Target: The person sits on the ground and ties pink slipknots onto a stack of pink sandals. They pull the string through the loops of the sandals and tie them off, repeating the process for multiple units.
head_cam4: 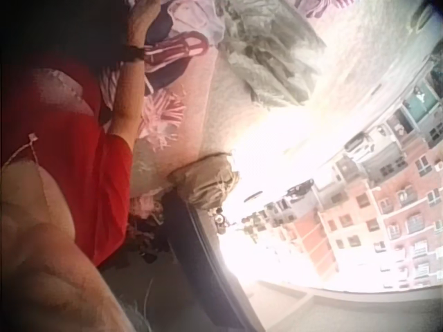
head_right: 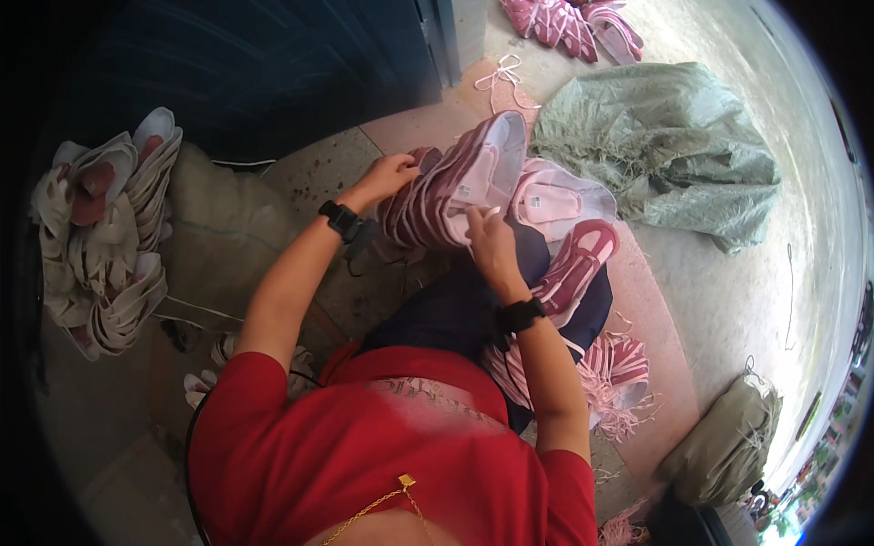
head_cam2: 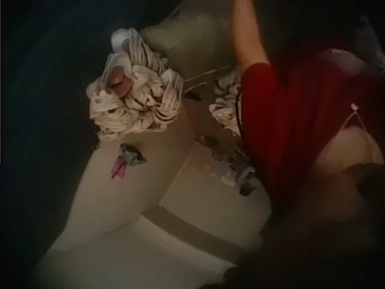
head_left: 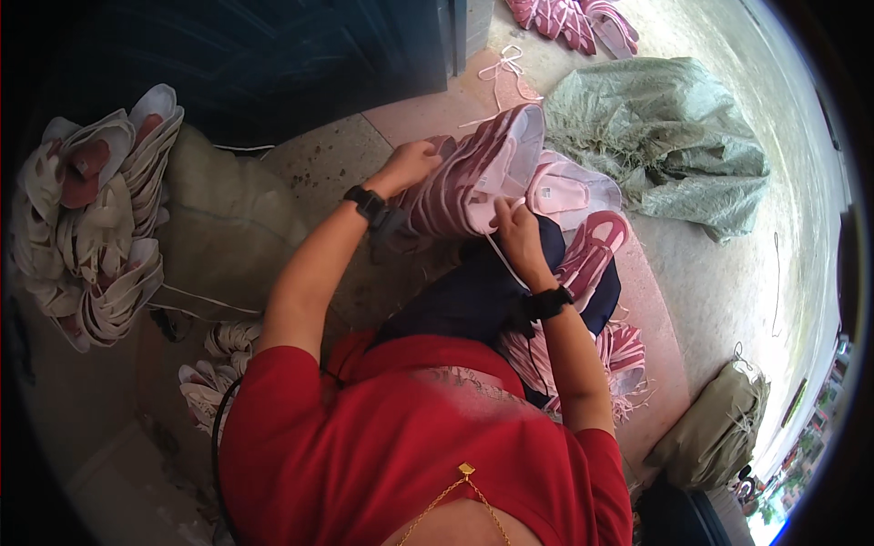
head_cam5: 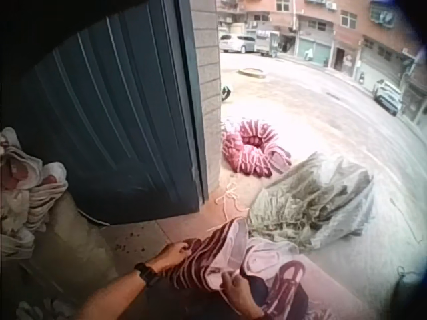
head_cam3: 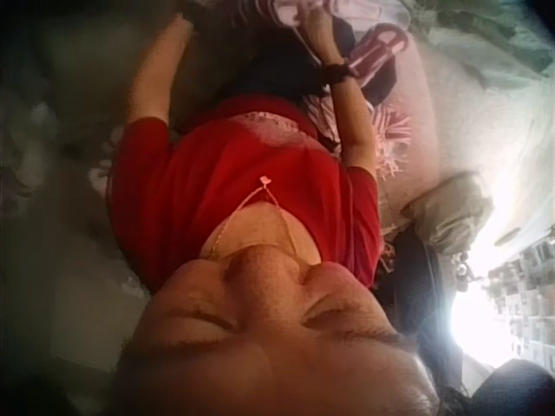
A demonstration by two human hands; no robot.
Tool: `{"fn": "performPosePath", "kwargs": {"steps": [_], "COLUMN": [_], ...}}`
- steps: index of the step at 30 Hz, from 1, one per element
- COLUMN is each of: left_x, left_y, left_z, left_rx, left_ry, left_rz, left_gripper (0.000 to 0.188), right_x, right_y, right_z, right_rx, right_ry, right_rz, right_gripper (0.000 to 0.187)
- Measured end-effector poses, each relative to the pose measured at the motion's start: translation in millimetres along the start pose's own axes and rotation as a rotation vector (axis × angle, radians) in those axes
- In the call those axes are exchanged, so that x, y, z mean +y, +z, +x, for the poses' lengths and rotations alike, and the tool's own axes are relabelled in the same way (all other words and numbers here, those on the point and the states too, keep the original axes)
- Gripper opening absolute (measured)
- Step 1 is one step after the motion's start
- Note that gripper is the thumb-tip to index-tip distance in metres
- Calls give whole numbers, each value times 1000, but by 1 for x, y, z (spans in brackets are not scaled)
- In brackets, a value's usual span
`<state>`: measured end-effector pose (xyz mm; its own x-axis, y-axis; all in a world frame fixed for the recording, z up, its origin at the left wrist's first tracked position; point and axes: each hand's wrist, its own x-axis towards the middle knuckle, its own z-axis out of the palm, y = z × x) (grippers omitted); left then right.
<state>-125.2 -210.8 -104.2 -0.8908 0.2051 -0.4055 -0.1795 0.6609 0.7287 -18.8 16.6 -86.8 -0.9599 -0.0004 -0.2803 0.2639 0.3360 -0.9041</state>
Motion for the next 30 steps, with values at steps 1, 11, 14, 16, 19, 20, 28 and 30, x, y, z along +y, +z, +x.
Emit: {"fn": "performPosePath", "kwargs": {"steps": [1,11,14,16,19,20,28,30], "left_x": [-5,103,144,161,179,183,199,203], "left_y": [-8,67,131,161,180,182,195,198], "left_z": [-8,-102,-124,-129,-135,-138,-167,-179], "left_rx": [53,-613,-835,-848,-835,-817,-797,-799], "left_ry": [39,-111,-208,-123,-76,-51,134,171], "left_rz": [14,-403,-573,-600,-566,-542,-322,-275], "left_gripper": [31,38,43,35,27,27,11,10], "right_x": [-5,-1,-8,-4,15,19,51,53], "right_y": [-22,-117,-107,-105,-114,-121,-139,-138], "right_z": [-6,-131,-159,-178,-201,-205,-190,-185], "right_rx": [-42,-20,-29,-24,-25,-135,118,222], "right_ry": [91,-61,-81,31,-124,35,252,162], "right_rz": [139,-311,-587,-597,-705,-659,1270,1285], "right_gripper": [38,33,28,28,26,33,36,28]}}
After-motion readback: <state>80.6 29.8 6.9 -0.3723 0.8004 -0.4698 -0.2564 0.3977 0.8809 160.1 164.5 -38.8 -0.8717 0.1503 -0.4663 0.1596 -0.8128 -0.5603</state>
